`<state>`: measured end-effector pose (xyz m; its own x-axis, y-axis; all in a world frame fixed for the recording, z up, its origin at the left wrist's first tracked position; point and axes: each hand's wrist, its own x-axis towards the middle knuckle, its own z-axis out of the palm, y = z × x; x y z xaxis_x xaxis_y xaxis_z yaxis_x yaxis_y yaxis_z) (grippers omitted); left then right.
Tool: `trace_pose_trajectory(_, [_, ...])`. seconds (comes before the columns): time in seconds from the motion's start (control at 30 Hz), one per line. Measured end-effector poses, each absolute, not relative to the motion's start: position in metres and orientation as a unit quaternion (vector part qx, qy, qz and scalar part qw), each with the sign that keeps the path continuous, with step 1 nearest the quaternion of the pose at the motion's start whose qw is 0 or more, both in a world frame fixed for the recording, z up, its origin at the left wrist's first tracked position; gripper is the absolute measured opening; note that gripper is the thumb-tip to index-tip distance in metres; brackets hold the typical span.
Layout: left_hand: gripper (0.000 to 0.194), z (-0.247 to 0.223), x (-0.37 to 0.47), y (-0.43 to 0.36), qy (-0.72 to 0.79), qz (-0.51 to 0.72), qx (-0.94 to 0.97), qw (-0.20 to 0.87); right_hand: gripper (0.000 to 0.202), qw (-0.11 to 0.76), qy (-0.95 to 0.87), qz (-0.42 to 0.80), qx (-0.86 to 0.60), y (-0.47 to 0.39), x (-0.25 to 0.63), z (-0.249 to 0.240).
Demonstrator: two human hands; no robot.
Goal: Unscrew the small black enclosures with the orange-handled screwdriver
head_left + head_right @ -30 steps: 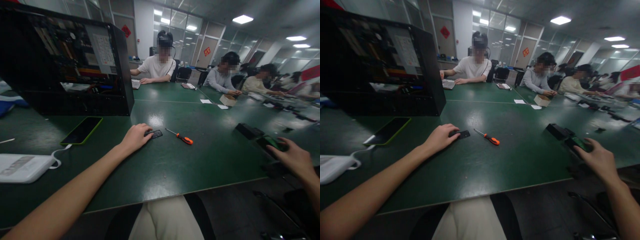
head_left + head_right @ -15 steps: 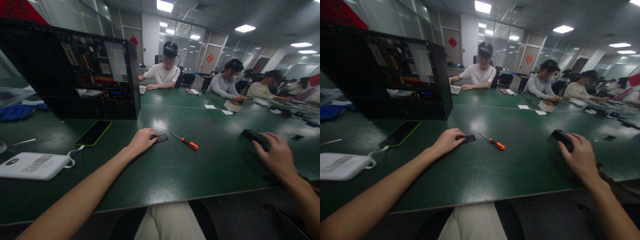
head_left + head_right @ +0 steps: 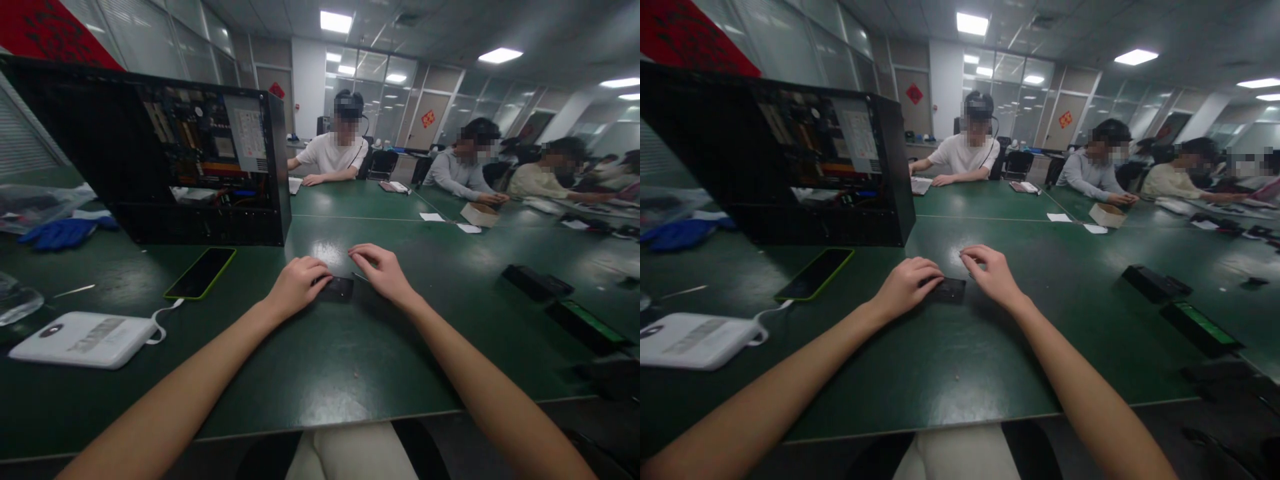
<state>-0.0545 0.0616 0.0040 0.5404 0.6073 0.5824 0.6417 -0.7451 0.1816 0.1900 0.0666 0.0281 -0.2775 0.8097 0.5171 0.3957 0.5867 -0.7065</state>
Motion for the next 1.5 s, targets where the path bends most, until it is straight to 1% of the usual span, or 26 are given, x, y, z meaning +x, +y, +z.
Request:
trace_pose_trajectory(0.07, [0.014, 0.005, -0.055, 0.06, -0.332, -0.331, -0.883, 0.03, 0.046, 0.443, -0.745, 0.308, -0.393, 0.075, 0.178, 0.02])
trace_pose_trajectory(0.13, [0.015, 0.005, -0.055, 0.06, -0.298, -0.357, -0.885, 0.026, 0.053, 0.41, -0.729, 0.389, -0.386, 0.075, 0.173, 0.013])
trace_pose_trajectory(0.23, [0.014, 0.005, -0.051, 0.058, -0.251, -0.43, -0.867, 0.0, 0.055, 0.36, -0.703, 0.489, -0.37, 0.065, 0.174, 0.005])
trace_pose_trajectory(0.33, [0.011, 0.007, -0.048, 0.055, -0.262, -0.471, -0.841, -0.043, 0.056, 0.349, -0.669, 0.547, -0.361, 0.057, 0.178, 0.002])
trace_pose_trajectory(0.43, [0.016, 0.01, -0.046, 0.053, -0.28, -0.454, -0.839, -0.108, 0.051, 0.358, -0.648, 0.572, -0.353, 0.054, 0.184, 0.003])
trace_pose_trajectory(0.57, [0.012, 0.013, -0.045, 0.052, -0.257, -0.444, -0.838, -0.184, 0.044, 0.361, -0.648, 0.577, -0.342, 0.05, 0.191, 0.008])
trace_pose_trajectory(0.67, [0.012, 0.014, -0.042, 0.049, -0.233, -0.455, -0.836, -0.199, 0.036, 0.353, -0.666, 0.568, -0.329, 0.046, 0.194, 0.011])
trace_pose_trajectory(0.77, [0.01, 0.013, -0.04, 0.047, -0.222, -0.451, -0.846, -0.18, 0.034, 0.341, -0.689, 0.554, -0.32, 0.042, 0.193, 0.013])
trace_pose_trajectory(0.93, [0.018, 0.009, -0.045, 0.051, -0.249, -0.433, -0.855, -0.14, 0.032, 0.366, -0.71, 0.487, -0.355, 0.017, 0.215, 0.021])
trace_pose_trajectory(1.03, [0.015, 0.006, -0.05, 0.058, -0.266, -0.441, -0.851, -0.104, 0.031, 0.397, -0.707, 0.423, -0.405, -0.009, 0.262, 0.03])
trace_pose_trajectory(1.1, [0.015, 0.004, -0.052, 0.061, -0.273, -0.452, -0.845, -0.09, 0.029, 0.413, -0.705, 0.349, -0.459, -0.026, 0.312, 0.034])
trace_pose_trajectory(1.17, [0.016, 0.002, -0.051, 0.063, -0.276, -0.458, -0.841, -0.085, 0.035, 0.385, -0.711, 0.163, -0.565, -0.039, 0.373, 0.035])
trace_pose_trajectory(1.23, [0.016, 0.0, -0.049, 0.062, -0.274, -0.455, -0.843, -0.084, 0.046, 0.323, -0.662, -0.023, -0.676, -0.05, 0.437, 0.034])
trace_pose_trajectory(1.33, [0.018, -0.003, -0.045, 0.059, -0.268, -0.441, -0.853, -0.078, 0.056, 0.292, -0.545, -0.113, -0.778, -0.064, 0.519, 0.032])
trace_pose_trajectory(1.4, [0.019, -0.004, -0.042, 0.058, -0.265, -0.435, -0.858, -0.071, 0.054, 0.266, -0.499, -0.135, -0.814, -0.072, 0.556, 0.03])
trace_pose_trajectory(1.5, [0.02, -0.004, -0.041, 0.056, -0.266, -0.428, -0.862, -0.058, 0.049, 0.23, -0.48, -0.14, -0.835, -0.078, 0.585, 0.023])
